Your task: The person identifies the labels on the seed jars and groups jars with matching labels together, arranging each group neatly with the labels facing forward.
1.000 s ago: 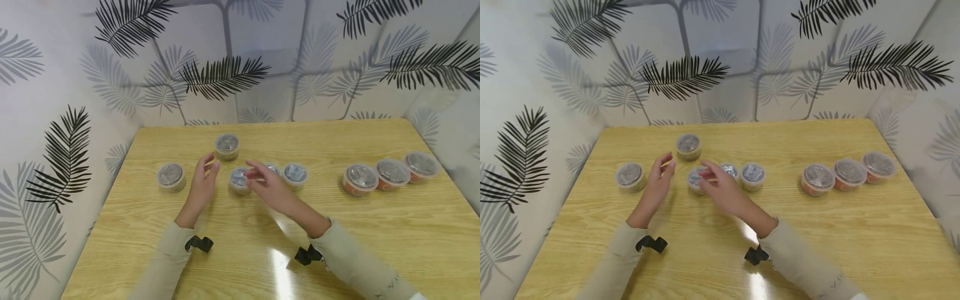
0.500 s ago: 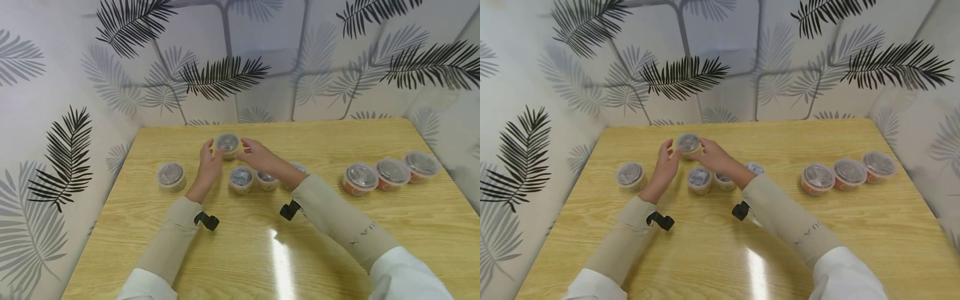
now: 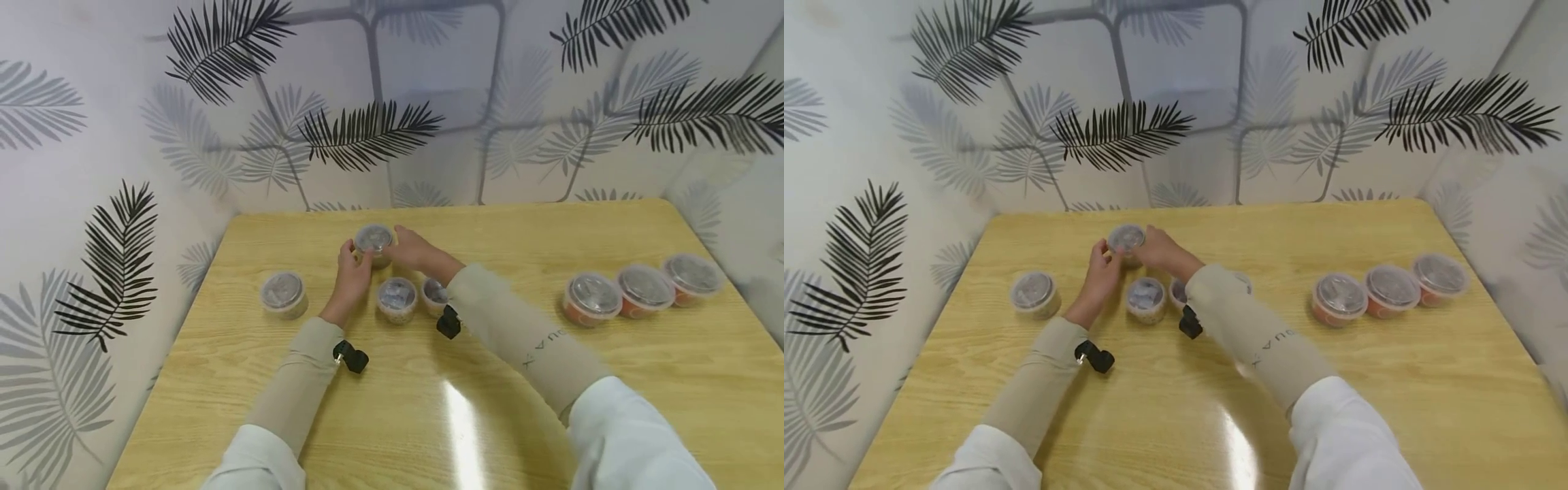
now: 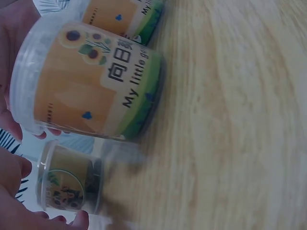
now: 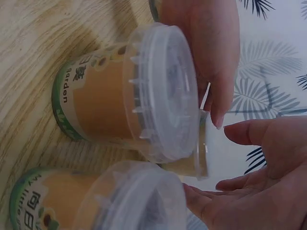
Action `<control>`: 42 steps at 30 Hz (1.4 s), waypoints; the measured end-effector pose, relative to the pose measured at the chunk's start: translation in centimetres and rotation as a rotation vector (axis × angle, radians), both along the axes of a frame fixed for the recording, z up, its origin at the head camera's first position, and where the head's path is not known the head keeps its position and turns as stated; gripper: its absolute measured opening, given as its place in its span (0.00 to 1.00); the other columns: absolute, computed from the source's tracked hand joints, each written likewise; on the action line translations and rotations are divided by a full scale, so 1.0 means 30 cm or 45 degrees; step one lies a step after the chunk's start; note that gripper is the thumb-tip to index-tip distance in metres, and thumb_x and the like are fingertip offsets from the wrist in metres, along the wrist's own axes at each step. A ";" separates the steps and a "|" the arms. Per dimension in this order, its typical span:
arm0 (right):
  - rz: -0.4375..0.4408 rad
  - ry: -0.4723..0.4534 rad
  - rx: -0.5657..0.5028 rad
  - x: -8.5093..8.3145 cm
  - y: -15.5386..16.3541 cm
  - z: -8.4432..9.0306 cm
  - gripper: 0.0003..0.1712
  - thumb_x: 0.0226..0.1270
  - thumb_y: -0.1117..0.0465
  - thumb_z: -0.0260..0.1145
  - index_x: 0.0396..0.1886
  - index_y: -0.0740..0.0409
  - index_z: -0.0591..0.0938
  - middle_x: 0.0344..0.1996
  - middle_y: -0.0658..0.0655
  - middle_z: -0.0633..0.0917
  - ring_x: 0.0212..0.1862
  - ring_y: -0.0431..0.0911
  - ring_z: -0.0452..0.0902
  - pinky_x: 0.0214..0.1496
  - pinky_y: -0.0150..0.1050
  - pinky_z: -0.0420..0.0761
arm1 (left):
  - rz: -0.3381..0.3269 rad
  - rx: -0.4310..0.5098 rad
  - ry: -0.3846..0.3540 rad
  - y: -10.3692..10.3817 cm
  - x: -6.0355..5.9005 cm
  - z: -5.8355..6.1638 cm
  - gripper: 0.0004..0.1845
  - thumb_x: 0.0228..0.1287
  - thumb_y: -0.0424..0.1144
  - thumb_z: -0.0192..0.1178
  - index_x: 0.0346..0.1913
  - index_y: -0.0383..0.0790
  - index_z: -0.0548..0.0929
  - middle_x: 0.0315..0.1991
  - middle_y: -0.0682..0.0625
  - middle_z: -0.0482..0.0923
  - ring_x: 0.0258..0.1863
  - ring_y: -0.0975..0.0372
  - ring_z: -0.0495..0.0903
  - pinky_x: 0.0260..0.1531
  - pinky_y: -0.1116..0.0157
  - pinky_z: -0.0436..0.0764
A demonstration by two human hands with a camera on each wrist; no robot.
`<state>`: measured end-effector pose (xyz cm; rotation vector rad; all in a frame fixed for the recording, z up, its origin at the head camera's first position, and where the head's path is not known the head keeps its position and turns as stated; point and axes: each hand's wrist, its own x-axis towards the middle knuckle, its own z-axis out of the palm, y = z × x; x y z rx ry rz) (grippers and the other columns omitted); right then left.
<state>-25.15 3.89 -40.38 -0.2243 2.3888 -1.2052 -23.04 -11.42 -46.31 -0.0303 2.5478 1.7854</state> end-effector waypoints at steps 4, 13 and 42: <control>0.019 -0.006 -0.038 -0.007 -0.013 -0.025 0.43 0.70 0.53 0.52 0.72 0.65 0.40 0.72 0.62 0.47 0.71 0.54 0.42 0.70 0.47 0.51 | -0.004 0.023 0.047 0.006 -0.003 -0.023 0.31 0.74 0.44 0.43 0.70 0.31 0.47 0.68 0.36 0.50 0.66 0.49 0.55 0.63 0.56 0.60; -0.052 0.052 -0.131 -0.016 -0.023 -0.043 0.40 0.68 0.55 0.57 0.72 0.63 0.51 0.66 0.61 0.62 0.66 0.53 0.57 0.64 0.47 0.63 | -0.038 0.137 0.097 0.019 -0.007 -0.038 0.31 0.71 0.41 0.48 0.69 0.34 0.50 0.66 0.39 0.54 0.62 0.52 0.63 0.57 0.61 0.69; 0.074 0.450 -0.281 0.100 0.059 0.077 0.45 0.60 0.53 0.67 0.71 0.63 0.55 0.63 0.59 0.67 0.61 0.50 0.66 0.58 0.42 0.72 | -0.054 0.131 0.355 0.003 0.150 0.121 0.32 0.68 0.51 0.51 0.68 0.38 0.57 0.61 0.42 0.60 0.55 0.54 0.67 0.52 0.58 0.74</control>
